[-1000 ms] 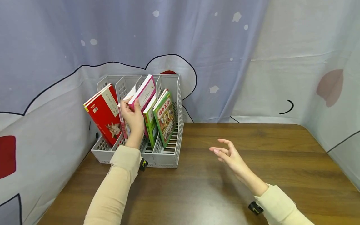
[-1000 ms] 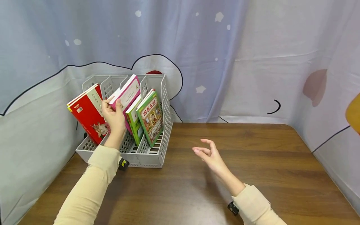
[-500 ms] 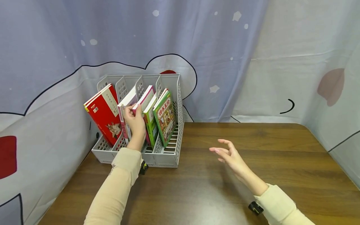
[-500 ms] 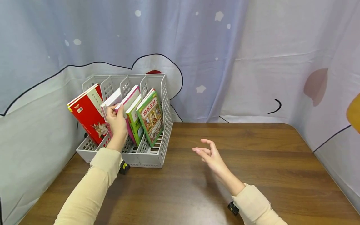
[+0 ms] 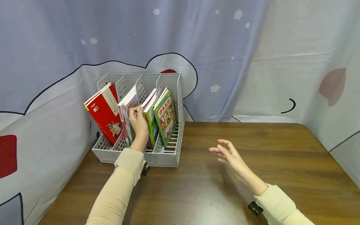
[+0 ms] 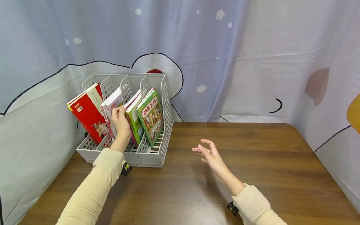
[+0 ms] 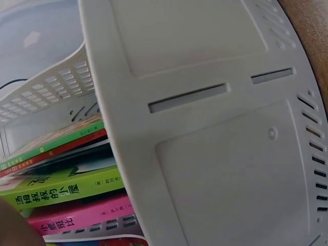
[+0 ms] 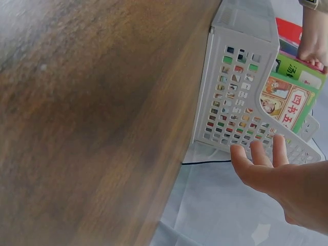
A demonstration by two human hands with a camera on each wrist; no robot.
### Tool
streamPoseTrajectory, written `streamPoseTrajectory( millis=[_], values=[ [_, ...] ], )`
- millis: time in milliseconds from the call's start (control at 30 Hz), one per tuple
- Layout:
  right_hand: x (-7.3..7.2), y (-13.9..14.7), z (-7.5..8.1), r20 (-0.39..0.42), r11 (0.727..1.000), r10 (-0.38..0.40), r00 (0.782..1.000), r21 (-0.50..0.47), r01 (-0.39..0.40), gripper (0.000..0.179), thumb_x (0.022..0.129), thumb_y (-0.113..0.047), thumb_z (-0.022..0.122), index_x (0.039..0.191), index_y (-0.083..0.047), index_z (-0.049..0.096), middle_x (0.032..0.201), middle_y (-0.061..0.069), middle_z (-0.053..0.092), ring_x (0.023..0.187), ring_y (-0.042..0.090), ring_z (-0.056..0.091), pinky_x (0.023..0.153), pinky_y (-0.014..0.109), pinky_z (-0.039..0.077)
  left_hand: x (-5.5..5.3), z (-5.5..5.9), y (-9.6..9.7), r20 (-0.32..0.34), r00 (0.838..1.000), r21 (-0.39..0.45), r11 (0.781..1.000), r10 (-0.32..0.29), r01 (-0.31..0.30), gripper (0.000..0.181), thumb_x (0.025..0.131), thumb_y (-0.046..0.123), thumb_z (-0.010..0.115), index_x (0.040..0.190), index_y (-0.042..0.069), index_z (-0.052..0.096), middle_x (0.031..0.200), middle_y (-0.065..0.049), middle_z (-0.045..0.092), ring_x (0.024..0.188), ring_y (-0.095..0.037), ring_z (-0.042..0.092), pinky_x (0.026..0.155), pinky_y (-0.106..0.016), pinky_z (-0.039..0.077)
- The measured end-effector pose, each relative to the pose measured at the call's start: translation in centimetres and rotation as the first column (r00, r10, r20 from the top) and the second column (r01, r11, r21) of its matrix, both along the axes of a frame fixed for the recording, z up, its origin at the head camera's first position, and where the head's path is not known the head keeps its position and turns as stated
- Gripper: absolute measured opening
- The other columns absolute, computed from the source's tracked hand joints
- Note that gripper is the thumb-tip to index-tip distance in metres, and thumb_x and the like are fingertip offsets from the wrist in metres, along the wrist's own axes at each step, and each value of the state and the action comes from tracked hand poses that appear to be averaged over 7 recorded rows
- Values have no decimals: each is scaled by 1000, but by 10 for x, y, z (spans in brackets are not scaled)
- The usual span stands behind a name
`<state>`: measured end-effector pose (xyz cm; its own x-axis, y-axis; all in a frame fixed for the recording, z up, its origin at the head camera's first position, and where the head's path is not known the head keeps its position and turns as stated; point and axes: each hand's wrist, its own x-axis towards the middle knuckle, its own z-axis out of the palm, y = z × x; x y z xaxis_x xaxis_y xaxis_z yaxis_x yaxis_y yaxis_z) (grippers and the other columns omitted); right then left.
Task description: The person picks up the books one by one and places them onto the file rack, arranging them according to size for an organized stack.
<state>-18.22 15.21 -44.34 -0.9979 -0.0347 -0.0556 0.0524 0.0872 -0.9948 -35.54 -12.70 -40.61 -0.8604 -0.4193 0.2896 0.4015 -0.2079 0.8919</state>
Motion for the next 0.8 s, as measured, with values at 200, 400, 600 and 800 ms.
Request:
streamPoseTrajectory(
  millis=[200,400,600,800],
  values=[
    [1,-1,-1,3,1000,1,1000,-6,-1,41,102,-29,38,134,-7,25,121,13,65,115,16,58,102,48,38,5,-1,4,-11,1000,-106,994,20,-21,14,99,13,42,95,7,54,68,11,42,48,-4,21,52,-20,22],
    [2,1,-1,10,1000,-7,1000,2,7,38,102,-30,38,132,-9,27,122,14,64,116,17,57,102,47,38,5,-3,11,-40,999,-208,978,21,-29,24,100,15,41,106,-4,53,72,8,43,52,-4,26,55,-21,25],
    [2,1,1,8,1000,-2,1000,3,2,40,102,-31,38,133,-9,26,123,15,63,120,22,55,105,50,36,8,-2,4,-62,998,-344,938,18,-38,26,100,14,41,113,-5,53,93,-10,56,67,-3,40,64,-19,33],
    [-5,8,-1,-57,996,2,998,87,3,40,102,-27,39,133,-3,32,124,21,61,119,26,55,103,51,38,22,2,-13,-155,987,-373,928,-38,-22,30,101,10,40,124,-7,48,123,-23,54,113,-24,54,98,-33,43]
  ],
)
